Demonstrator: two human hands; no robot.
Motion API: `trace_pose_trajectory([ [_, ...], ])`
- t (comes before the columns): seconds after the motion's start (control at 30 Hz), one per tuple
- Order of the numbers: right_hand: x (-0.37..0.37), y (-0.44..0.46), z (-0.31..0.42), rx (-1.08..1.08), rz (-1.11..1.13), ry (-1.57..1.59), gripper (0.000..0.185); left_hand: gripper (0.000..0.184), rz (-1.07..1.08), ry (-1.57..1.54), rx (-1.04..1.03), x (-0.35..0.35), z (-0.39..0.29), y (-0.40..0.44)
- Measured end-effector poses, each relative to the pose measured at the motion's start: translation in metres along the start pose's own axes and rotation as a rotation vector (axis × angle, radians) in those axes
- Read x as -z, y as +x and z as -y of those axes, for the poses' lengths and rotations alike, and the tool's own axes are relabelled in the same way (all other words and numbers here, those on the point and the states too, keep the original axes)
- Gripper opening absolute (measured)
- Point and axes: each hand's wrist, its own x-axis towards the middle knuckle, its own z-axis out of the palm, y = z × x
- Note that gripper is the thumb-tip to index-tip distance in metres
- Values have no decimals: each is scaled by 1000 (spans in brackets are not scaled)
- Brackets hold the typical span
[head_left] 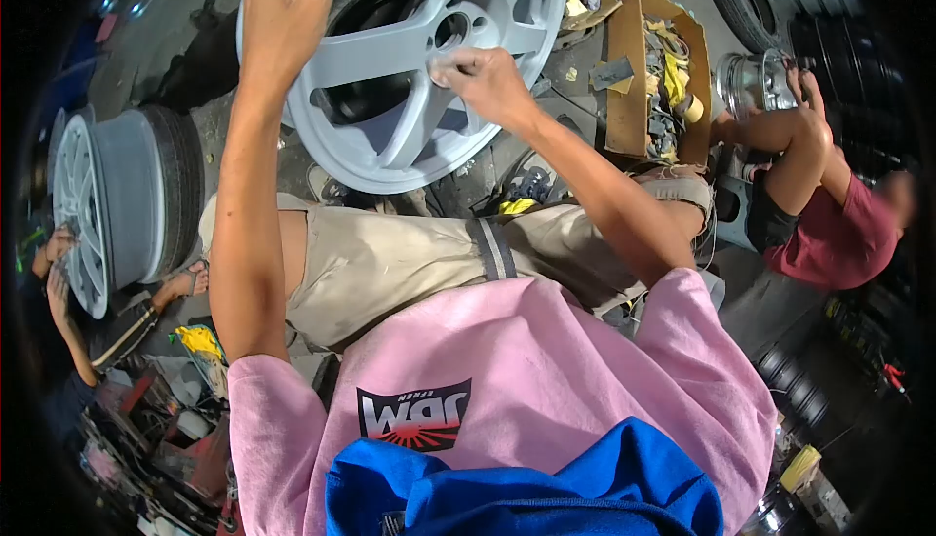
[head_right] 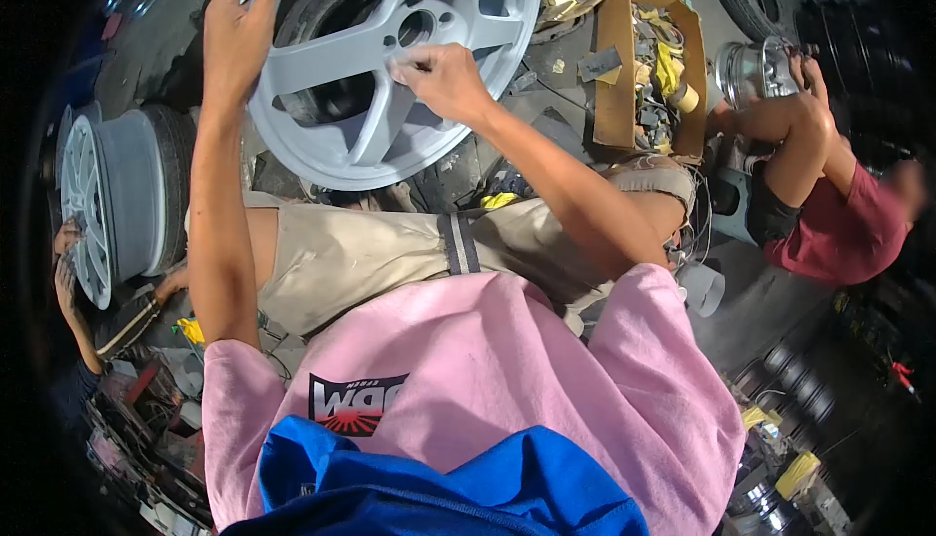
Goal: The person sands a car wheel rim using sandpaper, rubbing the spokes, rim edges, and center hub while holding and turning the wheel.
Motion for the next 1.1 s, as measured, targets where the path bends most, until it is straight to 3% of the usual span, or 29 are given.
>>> trace_pose_trajectory([
  [0.03, -6, 0, 0, -3, -8, 1, 20, 20, 6, -5, -3, -2, -3, 0],
  [0.1, -17, 1, -3, 7, -125, 326, 22, 20, -31, 73, -32, 0, -7, -2],
  [0.13, -20, -3, -9, 174, -176, 123, 20, 20, -32, 80, -29, 1, -5, -2],
  [0.17, -16, -4, -22, 171, -175, 128, 20, 20, -11, 42, 12, 3, -3, -3],
  [0.23, 12, 0, -47, 554, -94, -650, 22, 20, 25, -9, 36, 3, 4, 0],
  [0.27, 26, 0, -54, 731, -159, -869, 24, 33, 40, 19, 68, 6, 11, 1],
  [0.3, 37, 3, -52, 732, -166, -870, 24, 46, 51, 51, 102, 7, 16, 0],
  [0.37, 49, 11, -41, 727, -8, -1190, 22, 46, 56, 16, 97, 7, 20, 0],
  [0.43, 34, 6, -42, 736, -62, -1165, 22, 45, 49, -18, 104, 9, 19, -2],
  [0.53, 16, -2, -29, 450, -43, -633, 17, 44, 69, 14, 67, 10, 18, -3],
  [0.57, 23, -5, -22, 436, -54, -635, 17, 44, 83, 3, 64, 7, 17, -4],
  [0.63, 37, -2, -8, 110, 223, 12, 20, 44, 73, 39, 123, 9, 10, -1],
  [0.67, 44, -10, -2, 146, 196, 39, 27, 44, 65, 49, 127, 10, 13, 0],
  [0.7, 52, -15, -5, 151, 217, 41, 27, 43, 71, 9, 136, 10, 16, -1],
  [0.77, 63, -23, -19, 109, -39, -241, 22, 43, 72, -20, 152, 10, 11, -3],
  [0.83, 60, -34, -40, 240, -35, -391, 19, 20, 62, 4, 167, 8, -9, -1],
  [0.87, 58, -39, -50, 365, -42, -547, 16, 19, 26, -21, 99, 4, -6, -1],
  [0.97, 36, -47, -43, 409, -78, -768, 8, 18, 18, 43, 138, 3, -19, 2],
  [1.1, 6, -48, -34, 279, -50, -780, 10, 18, 71, -35, 173, 5, -14, -1],
])
